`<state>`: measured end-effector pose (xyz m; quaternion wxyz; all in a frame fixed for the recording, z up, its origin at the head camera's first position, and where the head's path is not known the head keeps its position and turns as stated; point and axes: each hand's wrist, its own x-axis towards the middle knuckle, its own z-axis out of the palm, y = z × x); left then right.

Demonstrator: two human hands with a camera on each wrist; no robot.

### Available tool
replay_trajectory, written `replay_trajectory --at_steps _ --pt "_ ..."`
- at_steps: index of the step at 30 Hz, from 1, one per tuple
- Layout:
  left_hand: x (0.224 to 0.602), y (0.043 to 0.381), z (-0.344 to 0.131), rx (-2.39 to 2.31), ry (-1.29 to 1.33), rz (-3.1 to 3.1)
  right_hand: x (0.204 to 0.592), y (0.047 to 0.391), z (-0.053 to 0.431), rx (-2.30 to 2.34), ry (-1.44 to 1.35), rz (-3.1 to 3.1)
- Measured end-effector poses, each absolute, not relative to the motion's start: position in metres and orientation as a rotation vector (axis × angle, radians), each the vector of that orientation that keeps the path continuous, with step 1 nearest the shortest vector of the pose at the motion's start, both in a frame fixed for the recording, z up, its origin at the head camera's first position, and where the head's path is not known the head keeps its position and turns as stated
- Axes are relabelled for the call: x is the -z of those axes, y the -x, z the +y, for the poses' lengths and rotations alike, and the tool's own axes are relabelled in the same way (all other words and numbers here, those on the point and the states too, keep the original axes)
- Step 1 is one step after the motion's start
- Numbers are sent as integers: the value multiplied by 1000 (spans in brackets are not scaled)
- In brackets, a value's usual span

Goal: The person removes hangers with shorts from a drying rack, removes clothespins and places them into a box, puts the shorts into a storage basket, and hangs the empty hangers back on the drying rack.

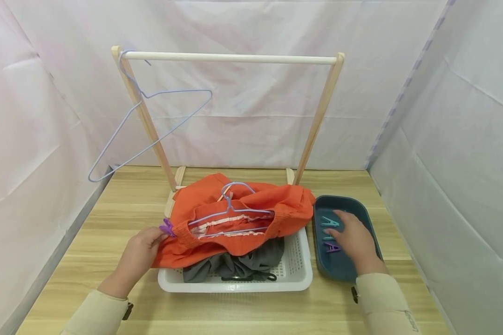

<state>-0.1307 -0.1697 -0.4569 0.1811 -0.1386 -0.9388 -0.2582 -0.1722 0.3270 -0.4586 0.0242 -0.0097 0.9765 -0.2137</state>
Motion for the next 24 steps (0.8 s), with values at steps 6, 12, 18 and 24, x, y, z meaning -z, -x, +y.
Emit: replay_trajectory --at_steps 6,12,18,24 --pt "457 131 -170 727 376 -2656 451 165 319 673 43 3043" --pt "456 131 -169 732 371 -2655 441 158 310 678 73 3070" --pt "456 132 -169 724 372 -2652 427 152 296 664 98 3078" --pt "455 132 -169 704 369 -2654 417 147 286 671 157 3122"
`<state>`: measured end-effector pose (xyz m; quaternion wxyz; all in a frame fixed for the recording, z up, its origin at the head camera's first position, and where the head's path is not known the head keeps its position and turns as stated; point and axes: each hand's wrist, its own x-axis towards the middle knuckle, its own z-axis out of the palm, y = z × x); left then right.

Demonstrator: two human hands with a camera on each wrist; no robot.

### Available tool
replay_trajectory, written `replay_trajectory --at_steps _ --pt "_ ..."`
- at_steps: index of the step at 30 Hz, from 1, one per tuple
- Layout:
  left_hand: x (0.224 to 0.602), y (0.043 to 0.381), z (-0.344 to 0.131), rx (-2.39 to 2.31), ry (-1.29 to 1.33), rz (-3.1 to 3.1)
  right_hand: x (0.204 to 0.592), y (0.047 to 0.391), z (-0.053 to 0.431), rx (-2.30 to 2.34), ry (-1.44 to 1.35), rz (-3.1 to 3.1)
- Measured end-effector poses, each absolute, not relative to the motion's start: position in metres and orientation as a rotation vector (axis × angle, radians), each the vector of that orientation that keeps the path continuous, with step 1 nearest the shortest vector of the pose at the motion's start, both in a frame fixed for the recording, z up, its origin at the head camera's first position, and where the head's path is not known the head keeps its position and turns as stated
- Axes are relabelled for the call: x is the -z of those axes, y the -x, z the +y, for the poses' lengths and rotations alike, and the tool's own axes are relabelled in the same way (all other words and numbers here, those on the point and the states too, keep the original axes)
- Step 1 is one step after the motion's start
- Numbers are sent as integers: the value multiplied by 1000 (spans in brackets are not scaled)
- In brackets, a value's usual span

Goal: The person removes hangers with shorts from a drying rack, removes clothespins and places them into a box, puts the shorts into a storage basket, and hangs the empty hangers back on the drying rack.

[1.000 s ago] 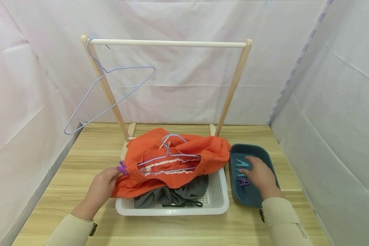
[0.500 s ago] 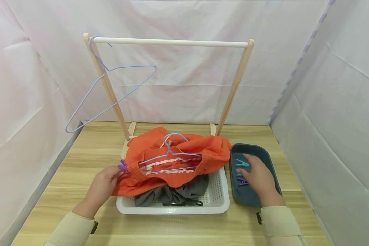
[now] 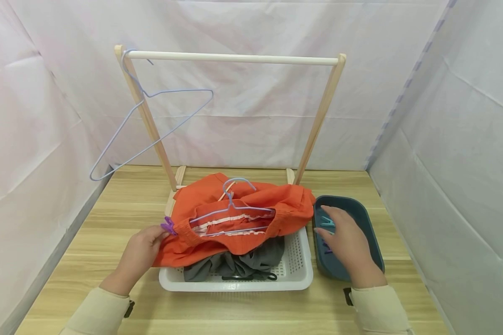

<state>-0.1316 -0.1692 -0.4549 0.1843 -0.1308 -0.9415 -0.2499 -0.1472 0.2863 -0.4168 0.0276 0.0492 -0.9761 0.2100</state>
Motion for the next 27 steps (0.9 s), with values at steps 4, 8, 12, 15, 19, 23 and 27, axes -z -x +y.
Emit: replay_trajectory --at_steps 4,8,12,15,19,23,27 --pt "453 130 -168 700 362 -2670 410 145 280 -635 -200 -2980" --pt "452 130 -168 694 356 -2677 401 143 272 -624 -250 -2961" --pt "452 130 -168 687 356 -2673 393 140 262 -610 -289 -2944" --pt "452 130 -168 685 355 -2673 390 139 255 -590 -323 -2919" --pt "452 131 -168 688 350 -2675 385 138 245 -560 -381 -2885" --pt "453 130 -168 691 343 -2677 377 135 234 -543 -434 -2869" --pt "453 130 -168 700 331 -2684 372 134 223 -520 -515 -2837"
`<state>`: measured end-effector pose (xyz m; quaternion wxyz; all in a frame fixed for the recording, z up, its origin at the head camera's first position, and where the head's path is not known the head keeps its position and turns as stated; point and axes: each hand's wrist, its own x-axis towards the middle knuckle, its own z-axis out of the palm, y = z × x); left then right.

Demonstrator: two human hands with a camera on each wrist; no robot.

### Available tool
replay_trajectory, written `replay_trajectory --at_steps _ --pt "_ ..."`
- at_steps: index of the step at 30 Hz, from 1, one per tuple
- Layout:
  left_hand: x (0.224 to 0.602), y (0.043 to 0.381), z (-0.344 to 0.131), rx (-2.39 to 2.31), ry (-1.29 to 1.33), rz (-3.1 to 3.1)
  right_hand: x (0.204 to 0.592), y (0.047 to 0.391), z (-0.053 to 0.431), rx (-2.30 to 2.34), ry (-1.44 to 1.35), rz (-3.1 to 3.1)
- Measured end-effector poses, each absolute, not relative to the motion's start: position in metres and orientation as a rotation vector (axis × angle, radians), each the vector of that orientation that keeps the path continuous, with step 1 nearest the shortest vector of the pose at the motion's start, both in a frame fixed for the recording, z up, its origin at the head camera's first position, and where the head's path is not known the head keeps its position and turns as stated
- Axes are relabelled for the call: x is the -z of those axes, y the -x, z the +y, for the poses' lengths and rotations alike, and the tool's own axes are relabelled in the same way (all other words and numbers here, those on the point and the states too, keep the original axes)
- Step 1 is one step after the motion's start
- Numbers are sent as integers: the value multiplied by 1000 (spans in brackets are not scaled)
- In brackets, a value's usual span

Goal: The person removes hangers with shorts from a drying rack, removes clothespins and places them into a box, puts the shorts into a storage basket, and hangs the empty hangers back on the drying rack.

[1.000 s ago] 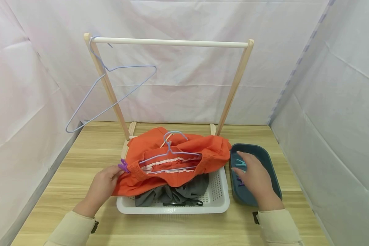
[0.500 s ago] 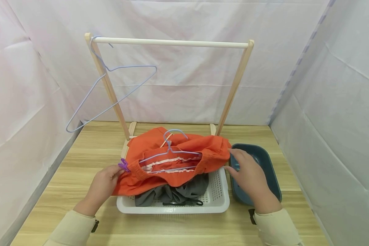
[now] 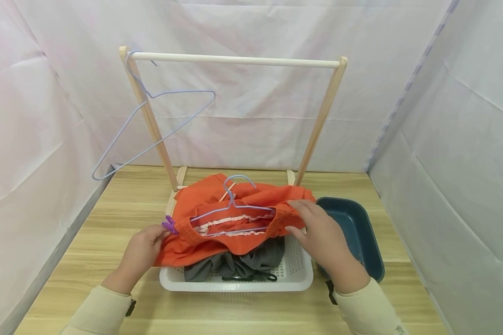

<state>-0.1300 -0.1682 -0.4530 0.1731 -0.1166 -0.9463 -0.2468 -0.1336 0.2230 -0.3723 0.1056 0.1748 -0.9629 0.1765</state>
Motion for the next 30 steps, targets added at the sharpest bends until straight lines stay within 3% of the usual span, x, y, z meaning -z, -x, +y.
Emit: replay_trajectory --at_steps 30 --pt "451 129 -167 768 264 -2722 354 137 130 -382 -1177 -2543"
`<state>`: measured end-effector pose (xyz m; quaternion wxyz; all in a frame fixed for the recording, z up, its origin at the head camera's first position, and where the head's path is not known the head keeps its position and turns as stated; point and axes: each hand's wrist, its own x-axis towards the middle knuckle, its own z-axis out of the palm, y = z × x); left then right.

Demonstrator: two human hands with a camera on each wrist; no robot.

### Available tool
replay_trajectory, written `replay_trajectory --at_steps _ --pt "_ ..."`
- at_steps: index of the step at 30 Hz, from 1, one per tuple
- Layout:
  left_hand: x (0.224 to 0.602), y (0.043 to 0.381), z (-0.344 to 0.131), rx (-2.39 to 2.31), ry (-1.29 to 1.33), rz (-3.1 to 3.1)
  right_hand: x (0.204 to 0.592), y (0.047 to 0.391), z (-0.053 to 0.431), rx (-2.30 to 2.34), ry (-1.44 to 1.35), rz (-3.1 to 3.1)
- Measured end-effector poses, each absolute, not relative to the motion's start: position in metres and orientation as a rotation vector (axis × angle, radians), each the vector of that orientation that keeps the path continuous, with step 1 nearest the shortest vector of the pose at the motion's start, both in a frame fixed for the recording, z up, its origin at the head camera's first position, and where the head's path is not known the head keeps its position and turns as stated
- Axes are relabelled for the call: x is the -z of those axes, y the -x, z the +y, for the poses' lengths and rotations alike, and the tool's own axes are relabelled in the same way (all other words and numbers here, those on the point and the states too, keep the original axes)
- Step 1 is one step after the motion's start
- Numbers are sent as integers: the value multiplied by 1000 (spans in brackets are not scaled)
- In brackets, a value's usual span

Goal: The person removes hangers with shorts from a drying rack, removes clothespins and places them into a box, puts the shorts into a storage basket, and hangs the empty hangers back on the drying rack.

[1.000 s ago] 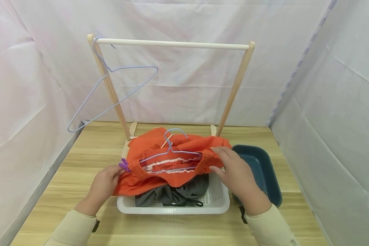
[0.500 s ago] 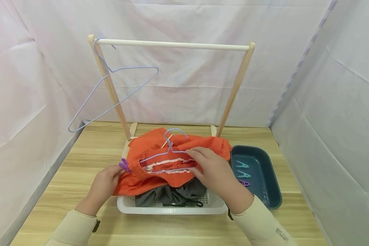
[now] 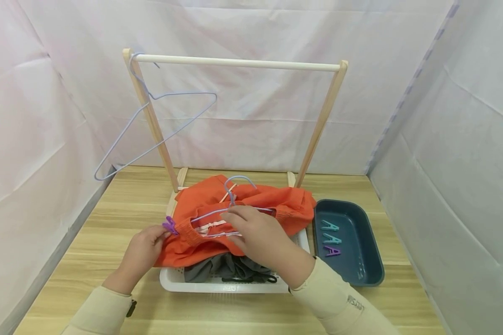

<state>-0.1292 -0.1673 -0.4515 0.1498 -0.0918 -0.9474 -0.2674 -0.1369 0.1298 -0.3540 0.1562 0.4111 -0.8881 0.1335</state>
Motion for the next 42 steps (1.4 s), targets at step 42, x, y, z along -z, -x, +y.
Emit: replay_trajectory --at_steps 42 --pt "449 129 -169 807 307 -2754 346 162 23 -401 -1155 -2898"
